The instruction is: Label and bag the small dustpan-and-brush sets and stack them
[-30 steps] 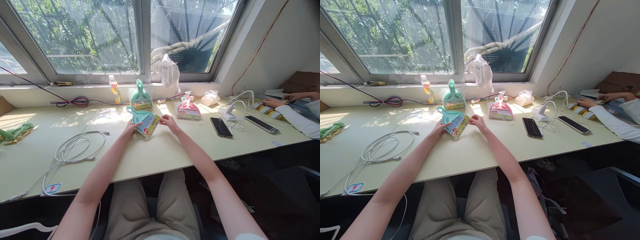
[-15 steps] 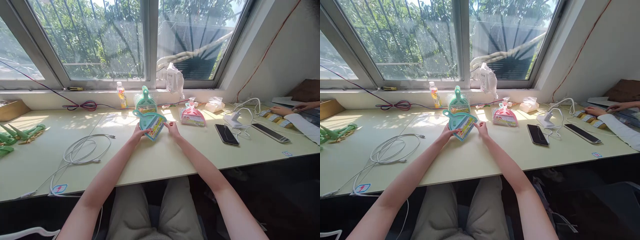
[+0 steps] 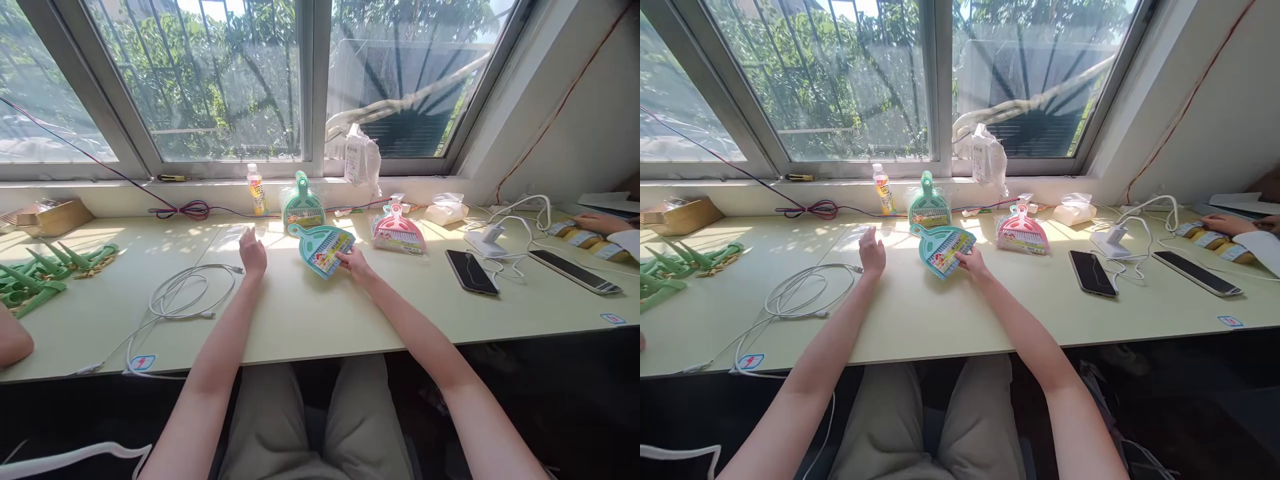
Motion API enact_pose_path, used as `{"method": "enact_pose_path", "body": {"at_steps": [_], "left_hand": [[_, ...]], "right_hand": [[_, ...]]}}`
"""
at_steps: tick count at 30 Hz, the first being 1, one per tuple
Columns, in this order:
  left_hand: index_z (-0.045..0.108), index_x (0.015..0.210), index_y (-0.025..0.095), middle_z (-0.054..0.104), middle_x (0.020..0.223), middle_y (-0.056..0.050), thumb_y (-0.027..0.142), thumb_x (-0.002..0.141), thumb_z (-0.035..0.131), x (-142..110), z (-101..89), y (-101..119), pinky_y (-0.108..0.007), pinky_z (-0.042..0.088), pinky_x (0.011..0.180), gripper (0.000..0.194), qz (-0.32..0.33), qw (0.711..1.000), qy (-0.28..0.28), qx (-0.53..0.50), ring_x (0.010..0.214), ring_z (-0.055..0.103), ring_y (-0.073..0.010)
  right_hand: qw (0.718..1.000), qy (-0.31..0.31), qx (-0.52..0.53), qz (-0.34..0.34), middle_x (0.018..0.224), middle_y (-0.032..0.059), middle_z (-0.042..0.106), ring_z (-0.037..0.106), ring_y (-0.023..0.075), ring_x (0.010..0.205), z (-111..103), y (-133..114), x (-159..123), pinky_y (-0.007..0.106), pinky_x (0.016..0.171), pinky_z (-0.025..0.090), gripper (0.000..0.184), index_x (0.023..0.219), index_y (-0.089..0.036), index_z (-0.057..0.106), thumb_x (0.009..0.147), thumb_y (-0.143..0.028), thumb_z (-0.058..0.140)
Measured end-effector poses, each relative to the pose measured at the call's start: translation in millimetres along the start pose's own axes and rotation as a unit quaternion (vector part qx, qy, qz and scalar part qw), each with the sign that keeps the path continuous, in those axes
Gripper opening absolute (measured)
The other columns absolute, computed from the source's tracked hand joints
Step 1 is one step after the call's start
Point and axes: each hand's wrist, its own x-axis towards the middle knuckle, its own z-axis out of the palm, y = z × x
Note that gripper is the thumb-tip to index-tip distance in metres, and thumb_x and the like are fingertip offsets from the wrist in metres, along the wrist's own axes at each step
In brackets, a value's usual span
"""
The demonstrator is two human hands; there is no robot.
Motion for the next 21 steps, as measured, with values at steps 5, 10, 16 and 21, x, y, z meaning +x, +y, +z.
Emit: {"method": "enact_pose_path", "body": {"at_steps": [5,10,16,21], "left_hand": [[0.066,0.092,0.018,0.065,0.098,-0.016,0.013,0.078,0.058,7,-6.4,-32,-0.067,0.013,0.114,0.016,-0.054,0.989,-0.044,0.133,0.127,0.048,-0.0373],[0.068,0.091,0.021,0.066,0.097,-0.013,0.016,0.086,0.055,3,2.1,-17,-0.076,0.002,0.110,0.015,-0.008,0.990,-0.006,0.141,0.128,0.046,-0.0355],[0.071,0.100,0.025,0.068,0.121,-0.010,0.012,0.091,0.053,-7,10.3,10,-0.074,0.004,0.112,0.024,-0.002,0.999,0.012,0.038,0.132,0.047,-0.0319],[0.074,0.102,0.022,0.070,0.121,-0.009,0.012,0.091,0.053,-15,22.5,19,-0.053,0.031,0.114,0.026,0.068,0.996,-0.012,-0.048,0.127,0.054,-0.0259]], "right_hand": [[0.999,-0.035,-0.019,0.017,0.093,0.0059,0.074,0.074,0.0212,0.087,5,0,-5,0.040,0.090,0.061,0.026,0.093,-0.019,0.060,0.074,-0.011,0.075],[0.997,-0.072,-0.011,0.011,0.094,0.0062,0.075,0.074,0.0232,0.091,13,0,-12,0.043,0.092,0.060,0.031,0.100,-0.020,0.061,0.074,-0.011,0.076],[0.998,-0.050,0.025,0.024,0.094,0.0061,0.075,0.073,0.0232,0.092,11,-1,-10,0.042,0.094,0.059,0.029,0.094,-0.018,0.063,0.072,-0.010,0.078],[0.997,0.003,0.073,0.009,0.097,0.0050,0.074,0.072,0.0227,0.097,9,7,-4,0.042,0.096,0.058,0.031,0.093,-0.019,0.061,0.070,-0.010,0.079]]}}
